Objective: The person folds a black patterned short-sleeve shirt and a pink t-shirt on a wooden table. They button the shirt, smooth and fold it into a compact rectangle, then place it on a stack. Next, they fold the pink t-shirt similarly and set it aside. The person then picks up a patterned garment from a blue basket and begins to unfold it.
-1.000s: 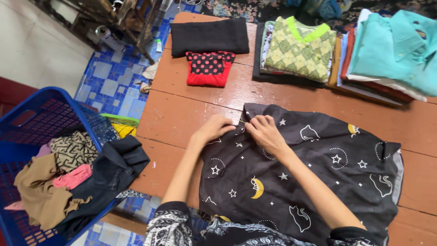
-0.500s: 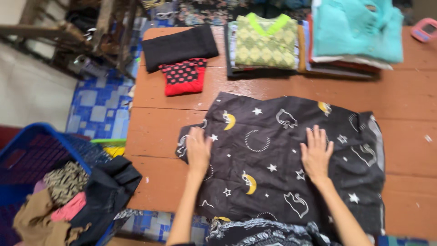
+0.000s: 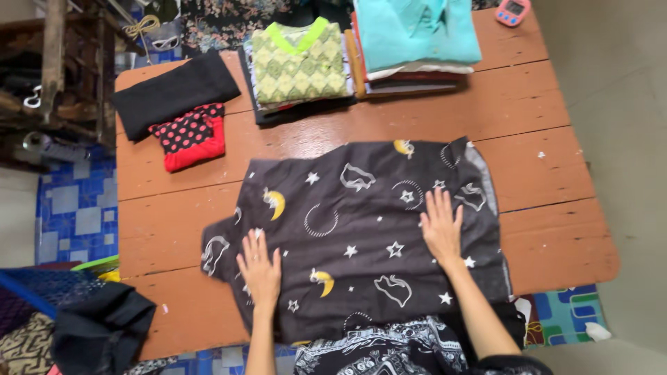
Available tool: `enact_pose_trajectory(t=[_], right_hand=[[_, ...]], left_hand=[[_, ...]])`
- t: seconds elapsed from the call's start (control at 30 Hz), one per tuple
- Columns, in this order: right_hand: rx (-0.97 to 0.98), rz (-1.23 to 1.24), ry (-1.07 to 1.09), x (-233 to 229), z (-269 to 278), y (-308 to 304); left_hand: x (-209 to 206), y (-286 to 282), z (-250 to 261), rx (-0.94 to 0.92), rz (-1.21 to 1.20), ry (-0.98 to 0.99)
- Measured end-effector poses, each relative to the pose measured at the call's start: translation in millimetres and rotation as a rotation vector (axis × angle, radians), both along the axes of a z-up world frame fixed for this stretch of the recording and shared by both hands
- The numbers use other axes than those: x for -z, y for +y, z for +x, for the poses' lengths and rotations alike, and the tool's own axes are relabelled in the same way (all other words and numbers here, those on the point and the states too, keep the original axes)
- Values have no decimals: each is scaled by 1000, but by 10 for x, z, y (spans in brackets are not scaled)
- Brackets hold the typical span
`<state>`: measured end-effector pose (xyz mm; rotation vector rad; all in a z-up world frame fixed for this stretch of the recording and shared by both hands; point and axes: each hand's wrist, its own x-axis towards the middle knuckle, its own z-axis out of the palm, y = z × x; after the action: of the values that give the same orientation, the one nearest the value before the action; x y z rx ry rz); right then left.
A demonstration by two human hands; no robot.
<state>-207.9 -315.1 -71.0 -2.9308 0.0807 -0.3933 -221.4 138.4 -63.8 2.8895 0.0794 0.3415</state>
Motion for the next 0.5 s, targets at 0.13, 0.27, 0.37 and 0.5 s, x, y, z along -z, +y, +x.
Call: enact_pose_trajectory(t=[0.13,0.27,0.37,0.5], right_hand=[[-26,49,22,-130,-292,134],[-12,197,26,-256,-495,165],[34,356,-103,-307,-376,38],[210,454,-317,-312,145,-371]], left_hand=[[-11,63,-330,-39,-18,17],[-12,59,-495,-58,-26,13],[-42,-37,-451,-125,-47,-3],[-181,-296,-174,-285,-55,-181]])
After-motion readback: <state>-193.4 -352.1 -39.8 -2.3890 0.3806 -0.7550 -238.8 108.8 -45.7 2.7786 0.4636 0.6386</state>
